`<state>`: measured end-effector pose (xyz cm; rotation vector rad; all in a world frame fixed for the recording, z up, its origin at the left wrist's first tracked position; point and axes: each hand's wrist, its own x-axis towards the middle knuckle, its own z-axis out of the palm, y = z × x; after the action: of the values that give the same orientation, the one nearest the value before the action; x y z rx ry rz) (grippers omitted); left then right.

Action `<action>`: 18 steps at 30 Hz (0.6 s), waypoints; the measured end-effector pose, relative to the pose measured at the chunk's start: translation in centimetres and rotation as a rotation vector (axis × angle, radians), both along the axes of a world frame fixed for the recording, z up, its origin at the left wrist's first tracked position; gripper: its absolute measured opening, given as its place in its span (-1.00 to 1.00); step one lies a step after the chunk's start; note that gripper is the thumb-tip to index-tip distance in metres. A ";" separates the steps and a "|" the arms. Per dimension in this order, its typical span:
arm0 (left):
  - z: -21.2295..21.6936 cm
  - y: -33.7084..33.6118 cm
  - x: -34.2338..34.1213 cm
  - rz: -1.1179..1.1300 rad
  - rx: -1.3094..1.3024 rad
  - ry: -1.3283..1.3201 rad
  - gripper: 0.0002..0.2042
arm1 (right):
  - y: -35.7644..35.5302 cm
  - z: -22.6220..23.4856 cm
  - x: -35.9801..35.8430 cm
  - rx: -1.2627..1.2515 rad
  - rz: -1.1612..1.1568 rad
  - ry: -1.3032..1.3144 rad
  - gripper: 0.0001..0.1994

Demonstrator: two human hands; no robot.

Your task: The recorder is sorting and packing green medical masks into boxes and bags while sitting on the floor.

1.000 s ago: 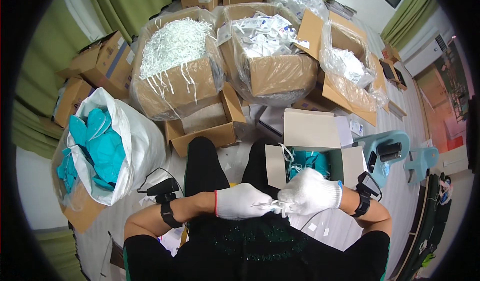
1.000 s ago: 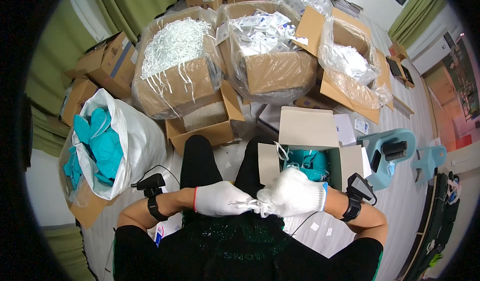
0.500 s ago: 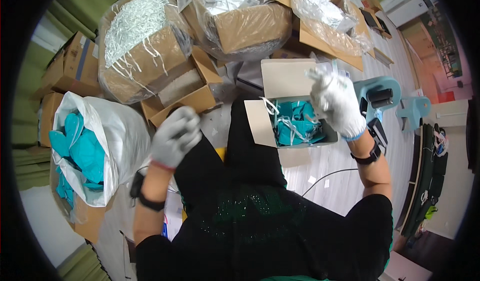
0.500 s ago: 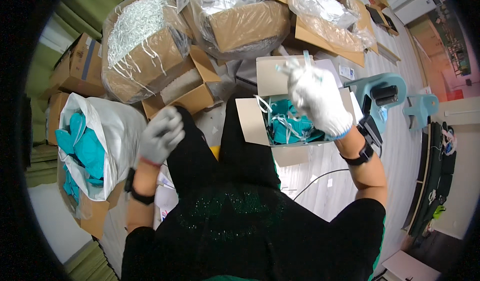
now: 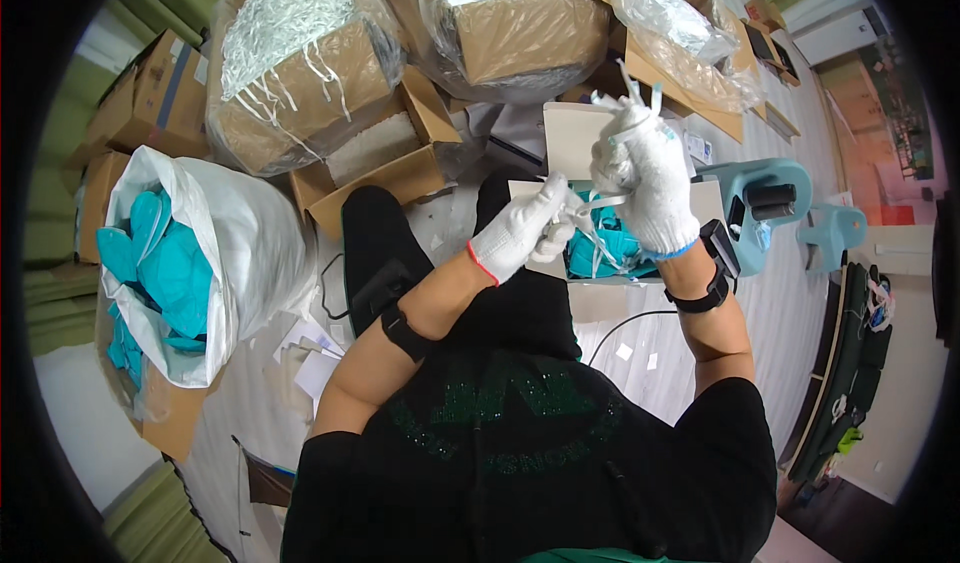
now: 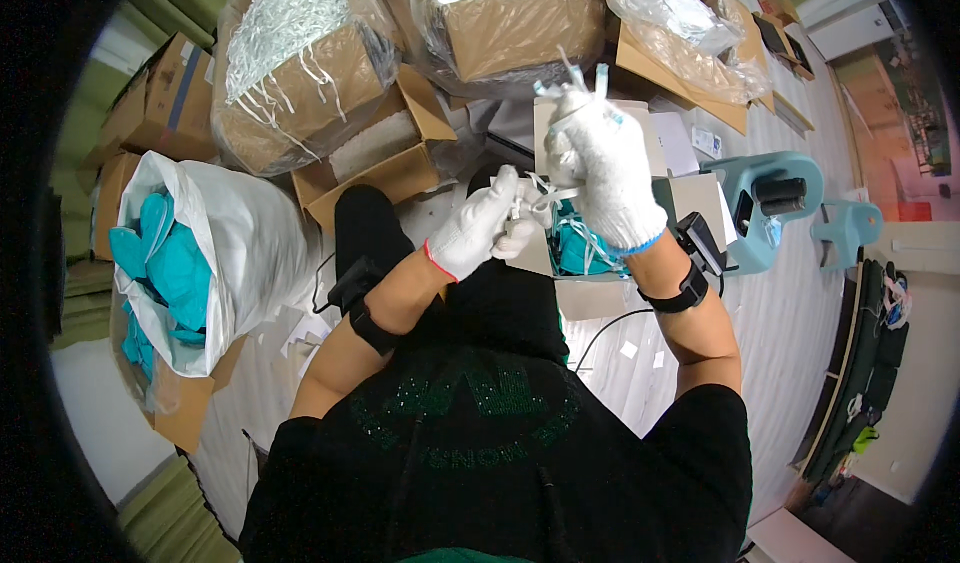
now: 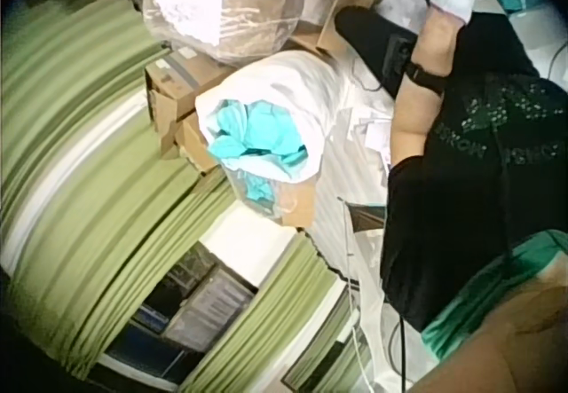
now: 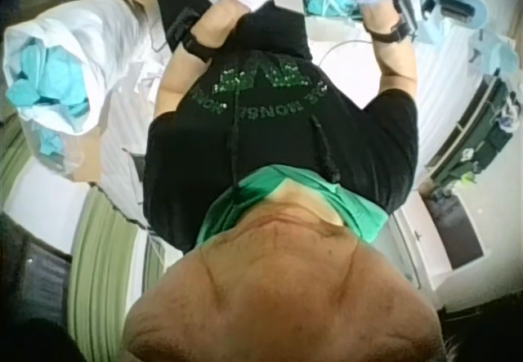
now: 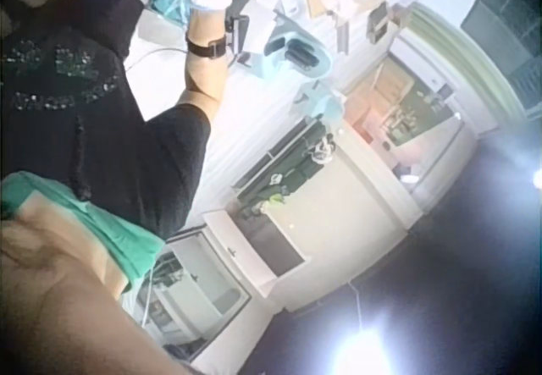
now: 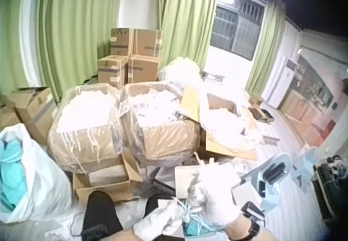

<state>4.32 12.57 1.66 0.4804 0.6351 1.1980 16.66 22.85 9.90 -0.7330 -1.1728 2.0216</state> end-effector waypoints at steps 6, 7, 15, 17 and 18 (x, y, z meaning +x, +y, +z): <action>0.8 -1.0 -0.6 -0.201 -0.094 0.144 -0.73 | -0.5 -2.0 -0.1 0.654 0.136 -0.420 -0.81; 1.4 -1.4 -0.5 -0.107 -0.129 0.180 -0.77 | -0.9 -2.0 0.2 0.620 0.253 -0.399 -0.84; -0.8 -5.4 -2.8 -0.006 1.028 1.144 -0.90 | -3.5 -2.2 1.7 1.525 0.754 -0.481 -0.83; 0.3 -6.9 -3.1 -0.232 0.893 1.101 -0.87 | -3.9 -2.4 2.6 1.623 0.794 -0.490 -0.70; 1.1 -7.3 -3.5 -0.328 0.796 1.063 -0.83 | -3.8 -2.2 3.0 1.577 0.814 -0.426 -0.73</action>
<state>0.81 5.29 2.73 1.8871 0.8924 0.7702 19.67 19.10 7.67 0.2301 -2.9612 0.7182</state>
